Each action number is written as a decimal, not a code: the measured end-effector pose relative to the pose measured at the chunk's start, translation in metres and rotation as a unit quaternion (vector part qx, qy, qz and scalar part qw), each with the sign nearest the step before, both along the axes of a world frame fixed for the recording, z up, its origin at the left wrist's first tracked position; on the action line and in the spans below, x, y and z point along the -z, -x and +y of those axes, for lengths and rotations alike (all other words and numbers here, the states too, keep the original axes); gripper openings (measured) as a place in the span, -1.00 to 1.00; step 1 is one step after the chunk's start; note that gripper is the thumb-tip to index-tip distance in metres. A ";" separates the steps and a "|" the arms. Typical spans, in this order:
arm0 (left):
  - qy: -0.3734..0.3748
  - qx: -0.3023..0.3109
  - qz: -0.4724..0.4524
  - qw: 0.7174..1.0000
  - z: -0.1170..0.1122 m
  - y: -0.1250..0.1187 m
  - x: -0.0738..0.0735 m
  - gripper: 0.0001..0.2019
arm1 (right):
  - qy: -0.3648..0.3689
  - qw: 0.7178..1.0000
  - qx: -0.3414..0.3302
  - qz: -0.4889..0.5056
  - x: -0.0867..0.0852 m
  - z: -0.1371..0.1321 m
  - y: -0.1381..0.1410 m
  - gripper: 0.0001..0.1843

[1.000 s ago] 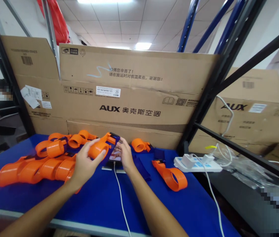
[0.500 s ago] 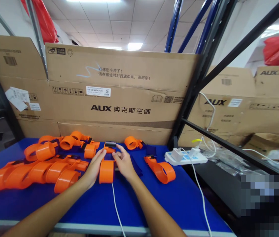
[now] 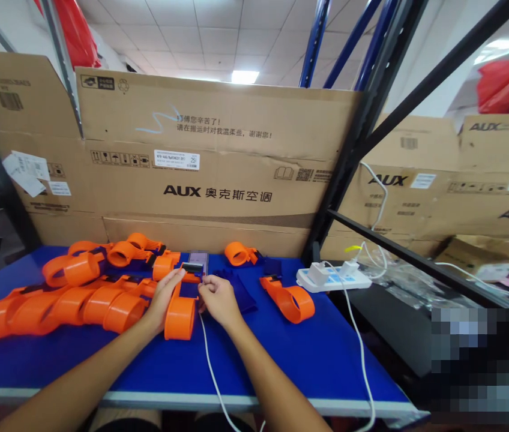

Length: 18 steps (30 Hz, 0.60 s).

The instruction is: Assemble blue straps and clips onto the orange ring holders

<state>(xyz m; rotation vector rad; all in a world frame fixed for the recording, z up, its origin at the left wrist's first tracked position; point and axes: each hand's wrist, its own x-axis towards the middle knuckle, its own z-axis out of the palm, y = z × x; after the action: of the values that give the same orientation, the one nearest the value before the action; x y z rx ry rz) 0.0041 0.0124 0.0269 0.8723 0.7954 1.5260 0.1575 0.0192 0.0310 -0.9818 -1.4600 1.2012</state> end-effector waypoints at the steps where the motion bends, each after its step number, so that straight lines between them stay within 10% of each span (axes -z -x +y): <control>1: 0.000 0.004 0.000 1.000 0.000 0.000 0.000 -0.55 | -0.005 1.000 0.004 -0.008 0.000 -0.001 0.000 -0.77; 18: -0.036 -0.005 0.056 0.998 -0.005 0.000 -0.002 -0.57 | -0.149 0.975 0.076 -0.144 0.006 -0.001 0.002 -0.81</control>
<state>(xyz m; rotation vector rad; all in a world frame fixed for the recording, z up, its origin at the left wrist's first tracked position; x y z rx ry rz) 0.0036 0.0071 0.0288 1.0169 0.8304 1.5329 0.1558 0.0177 0.0249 -1.0668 -1.6985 0.7239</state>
